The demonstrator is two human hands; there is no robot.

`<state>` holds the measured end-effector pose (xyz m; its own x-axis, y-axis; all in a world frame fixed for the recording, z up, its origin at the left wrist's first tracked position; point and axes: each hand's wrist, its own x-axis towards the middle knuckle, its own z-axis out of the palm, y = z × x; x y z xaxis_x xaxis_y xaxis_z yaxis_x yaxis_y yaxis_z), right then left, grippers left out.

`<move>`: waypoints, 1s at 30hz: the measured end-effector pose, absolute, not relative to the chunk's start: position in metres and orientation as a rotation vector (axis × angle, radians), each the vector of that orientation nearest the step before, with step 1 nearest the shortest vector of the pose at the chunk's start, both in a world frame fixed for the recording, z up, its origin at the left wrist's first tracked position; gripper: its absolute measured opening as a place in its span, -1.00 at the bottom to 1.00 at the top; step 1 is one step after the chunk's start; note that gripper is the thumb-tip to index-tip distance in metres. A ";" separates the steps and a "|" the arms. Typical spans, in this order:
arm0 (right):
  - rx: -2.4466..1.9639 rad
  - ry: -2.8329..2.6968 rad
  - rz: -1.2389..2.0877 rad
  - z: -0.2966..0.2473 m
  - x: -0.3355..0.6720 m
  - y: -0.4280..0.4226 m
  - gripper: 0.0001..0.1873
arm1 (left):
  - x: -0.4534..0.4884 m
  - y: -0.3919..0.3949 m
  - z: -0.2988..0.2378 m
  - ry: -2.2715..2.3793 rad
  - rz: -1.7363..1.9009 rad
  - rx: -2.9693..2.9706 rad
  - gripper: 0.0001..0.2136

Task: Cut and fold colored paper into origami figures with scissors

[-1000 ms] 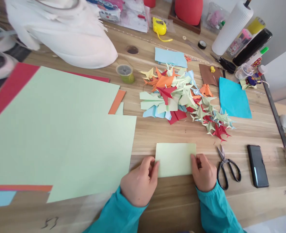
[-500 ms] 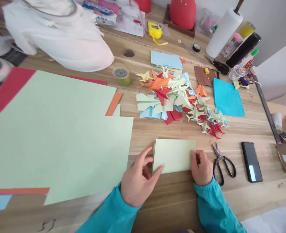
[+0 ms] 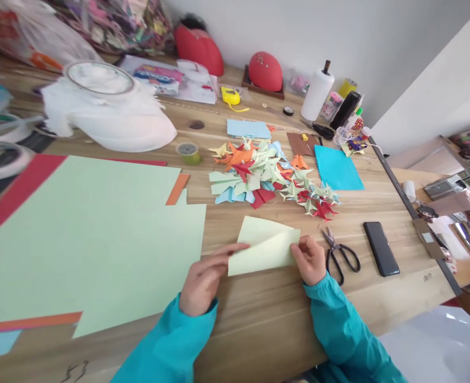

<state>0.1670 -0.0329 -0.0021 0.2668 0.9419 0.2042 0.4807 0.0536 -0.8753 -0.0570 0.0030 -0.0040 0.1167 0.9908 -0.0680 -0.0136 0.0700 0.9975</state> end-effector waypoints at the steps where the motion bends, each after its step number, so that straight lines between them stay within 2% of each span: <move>1: -1.516 -1.385 0.643 0.000 0.167 -0.035 -0.93 | -0.056 0.004 -0.005 1.141 1.110 1.112 -0.69; 5: -1.345 -1.522 0.804 0.004 0.173 -0.043 -0.86 | -0.052 0.009 -0.013 1.302 1.145 1.121 -0.79; 9: -1.418 -1.597 0.717 0.012 0.188 -0.049 -0.79 | -0.046 0.009 -0.022 1.244 1.197 1.203 -0.72; 13: -1.506 -1.614 0.818 0.014 0.195 -0.048 -0.86 | -0.041 0.008 -0.020 1.162 1.286 1.148 -0.62; 17: -1.488 -1.491 0.937 -0.003 0.184 -0.039 -0.43 | -0.040 0.010 -0.015 1.097 1.289 0.959 -0.49; 19: -1.488 -1.466 0.908 -0.011 0.178 -0.032 -0.36 | -0.041 0.012 -0.015 1.078 1.295 0.857 -0.46; 23: -1.487 -1.454 0.791 -0.015 0.172 -0.023 -0.47 | -0.044 0.018 -0.017 1.052 1.323 0.713 -0.47; 27: -1.439 -1.295 0.985 -0.015 0.174 -0.021 -0.70 | -0.051 0.019 -0.011 1.041 1.255 0.711 -0.50; 30: -1.422 -1.139 1.078 -0.018 0.179 -0.020 -0.73 | -0.059 0.018 -0.005 1.022 1.130 0.860 -0.56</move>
<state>0.1793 -0.0196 -0.0181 0.1659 0.9843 -0.0596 0.1139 -0.0792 -0.9903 -0.0594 0.0177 -0.0052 0.1069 0.9738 -0.2009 -0.2979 0.2241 0.9279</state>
